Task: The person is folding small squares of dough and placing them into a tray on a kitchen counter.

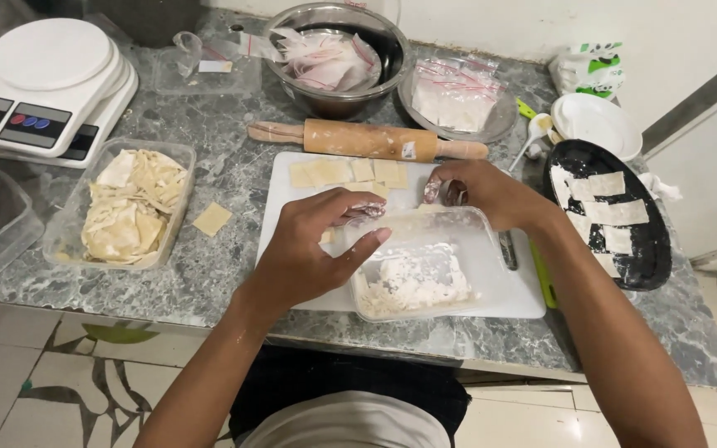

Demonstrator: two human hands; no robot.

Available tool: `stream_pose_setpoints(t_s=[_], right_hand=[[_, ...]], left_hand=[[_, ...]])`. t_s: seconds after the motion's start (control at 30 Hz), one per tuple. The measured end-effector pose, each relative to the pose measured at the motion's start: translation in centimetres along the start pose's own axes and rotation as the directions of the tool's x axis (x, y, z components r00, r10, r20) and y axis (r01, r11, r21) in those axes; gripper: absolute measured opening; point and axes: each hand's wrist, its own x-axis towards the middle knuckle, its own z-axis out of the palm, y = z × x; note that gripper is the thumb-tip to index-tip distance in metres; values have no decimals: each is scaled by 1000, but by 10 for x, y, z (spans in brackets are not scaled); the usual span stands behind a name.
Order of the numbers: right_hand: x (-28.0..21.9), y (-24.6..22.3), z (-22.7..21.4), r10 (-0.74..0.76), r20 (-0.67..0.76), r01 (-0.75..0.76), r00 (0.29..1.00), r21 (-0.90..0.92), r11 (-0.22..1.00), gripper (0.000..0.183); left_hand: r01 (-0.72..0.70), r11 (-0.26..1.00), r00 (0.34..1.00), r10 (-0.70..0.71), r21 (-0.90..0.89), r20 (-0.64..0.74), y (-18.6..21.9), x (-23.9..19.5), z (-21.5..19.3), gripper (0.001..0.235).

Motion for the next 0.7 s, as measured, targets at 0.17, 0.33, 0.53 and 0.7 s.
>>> stream_pose_setpoints(t_s=[0.17,0.33,0.53,0.7], right_hand=[[-4,9,-4,31,-4,-31,999,101,994,38],[-20,3,-20,-46,-117,59,992,115,992,17],[-42,-37,-25,-99,-182,119,978,99,988,13],[-43,-63,8,-254,152,268,955,-82,960,20]], left_hand=[[8,1000,1000,-8,-6,3,0,0,1,27],[41,999,999,-41,34,6,1,0,3,31],[403,908,910,-411,115,59,1,6,0,42],[496,866,859,-500,66,109,3,11,-2,37]])
